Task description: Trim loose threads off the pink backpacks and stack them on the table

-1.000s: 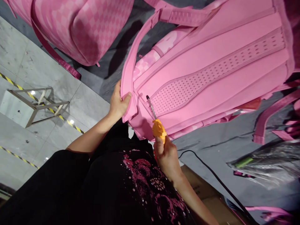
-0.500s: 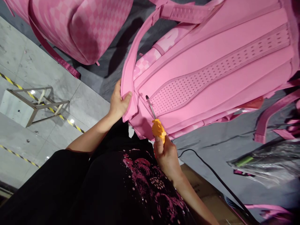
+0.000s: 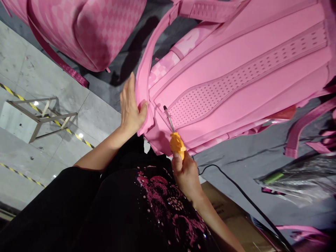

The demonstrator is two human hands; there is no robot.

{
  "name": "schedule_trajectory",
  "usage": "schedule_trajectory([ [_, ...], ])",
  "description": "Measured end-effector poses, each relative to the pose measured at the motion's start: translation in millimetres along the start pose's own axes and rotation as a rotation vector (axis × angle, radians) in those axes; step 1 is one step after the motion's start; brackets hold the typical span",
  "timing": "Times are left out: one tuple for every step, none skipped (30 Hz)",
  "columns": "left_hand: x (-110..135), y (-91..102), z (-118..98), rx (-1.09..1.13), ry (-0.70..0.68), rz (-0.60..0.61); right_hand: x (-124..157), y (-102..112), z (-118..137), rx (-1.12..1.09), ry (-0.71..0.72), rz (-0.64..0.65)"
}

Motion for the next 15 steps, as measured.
schedule_trajectory([
  [-6,0.0,-6,-0.008,-0.017,0.010,0,-1,-1,-0.003,-0.002,0.007],
  [-12,-1.4,-11,-0.003,-0.027,0.028,0,-2,-1,-0.006,-0.003,0.012],
  [-19,-4.3,-14,0.013,-0.031,0.054,1,-3,-2,-0.010,-0.001,0.016],
  [-26,-7.9,-17,0.032,-0.035,0.079,1,-4,-2,-0.013,0.000,0.018],
  [-33,-12.0,-18,0.046,-0.039,0.101,1,-4,-3,-0.017,0.000,0.019],
  [-38,-16.2,-19,0.047,-0.045,0.121,2,-5,-3,-0.023,-0.002,0.019],
  [-42,-20.5,-19,0.033,-0.053,0.143,2,-6,-3,-0.029,-0.004,0.015],
  [-45,-24.4,-19,0.009,-0.062,0.164,3,-6,-3,-0.036,-0.003,0.006],
  [-47,-27.7,-18,-0.017,-0.068,0.183,3,-6,-3,-0.043,-0.004,-0.003],
  [-47,-30.1,-16,-0.037,-0.069,0.197,4,-6,-4,-0.050,-0.007,-0.010],
  [-47,-31.9,-13,-0.048,-0.066,0.205,4,-6,-4,-0.057,-0.010,-0.010],
  [-46,-32.9,-10,-0.048,-0.060,0.205,5,-7,-4,-0.064,-0.013,-0.006],
  [-45,-33.4,-6,-0.039,-0.054,0.199,4,-7,-5,-0.072,-0.016,-0.001],
  [-45,-33.6,-3,-0.026,-0.049,0.189,4,-7,-5,-0.082,-0.020,0.000],
  [-44,-33.8,1,-0.013,-0.046,0.177,3,-6,-4,-0.094,-0.020,-0.003],
])
Point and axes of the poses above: each hand's wrist, its own x-axis away from the middle knuckle, its own y-axis out of the back of the hand, z = x × y, the point moved 6 cm from there along -x, towards the middle knuckle, and after that the axes turned 1 degree about -z, right-handed, at the moved point
